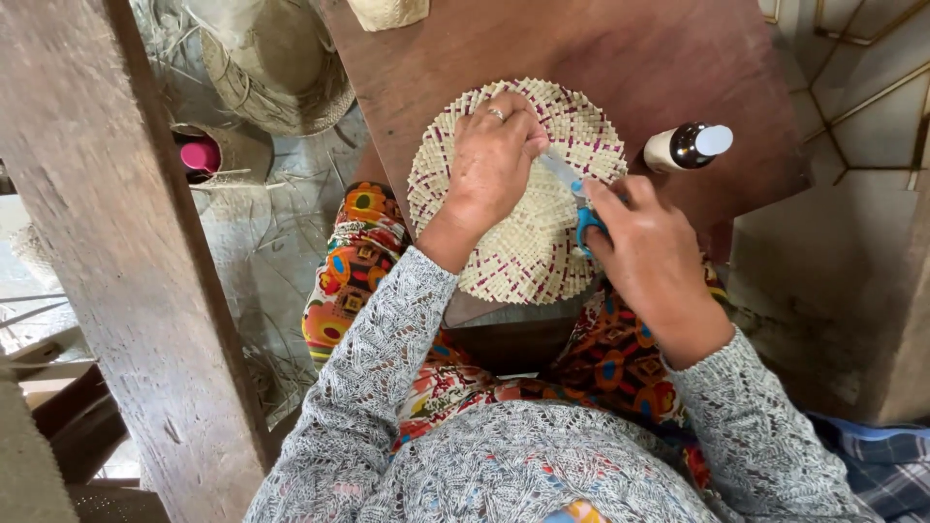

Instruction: Applying a liquid finish and smoothing the surface of a circular woven mat by hand.

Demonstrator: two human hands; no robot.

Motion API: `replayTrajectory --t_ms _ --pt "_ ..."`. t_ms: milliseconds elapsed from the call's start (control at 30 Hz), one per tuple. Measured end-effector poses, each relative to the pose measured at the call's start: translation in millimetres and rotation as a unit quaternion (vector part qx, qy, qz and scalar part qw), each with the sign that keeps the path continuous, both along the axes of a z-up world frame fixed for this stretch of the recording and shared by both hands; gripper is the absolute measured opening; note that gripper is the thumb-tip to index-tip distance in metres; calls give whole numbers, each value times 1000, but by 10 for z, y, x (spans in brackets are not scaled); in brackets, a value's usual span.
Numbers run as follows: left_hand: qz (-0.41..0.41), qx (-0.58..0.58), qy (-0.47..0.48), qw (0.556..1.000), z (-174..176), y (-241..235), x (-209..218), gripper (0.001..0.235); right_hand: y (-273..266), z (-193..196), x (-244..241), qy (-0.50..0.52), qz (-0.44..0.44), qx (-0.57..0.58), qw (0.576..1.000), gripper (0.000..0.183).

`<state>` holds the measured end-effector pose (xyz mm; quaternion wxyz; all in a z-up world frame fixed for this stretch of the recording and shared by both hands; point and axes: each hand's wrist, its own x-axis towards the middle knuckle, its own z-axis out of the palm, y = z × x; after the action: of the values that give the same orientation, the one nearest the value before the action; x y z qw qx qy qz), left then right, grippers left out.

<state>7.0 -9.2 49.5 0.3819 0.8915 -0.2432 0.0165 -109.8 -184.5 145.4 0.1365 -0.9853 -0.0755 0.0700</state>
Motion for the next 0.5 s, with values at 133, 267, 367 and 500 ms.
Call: replayTrajectory --t_ms 133,267,367,500 --pt "7 -142 -19 990 -112 -17 73 16 -21 -65 -23 -35 19 -23 999 47" --pt "51 -225 186 955 833 747 131 23 -82 365 -135 7 -23 112 993 50" --pt "167 -64 270 946 1091 1449 168 23 -397 578 -470 46 -91 93 990 52" --pt "317 9 219 923 723 1971 80 28 -879 870 -1094 50 -189 125 973 54"
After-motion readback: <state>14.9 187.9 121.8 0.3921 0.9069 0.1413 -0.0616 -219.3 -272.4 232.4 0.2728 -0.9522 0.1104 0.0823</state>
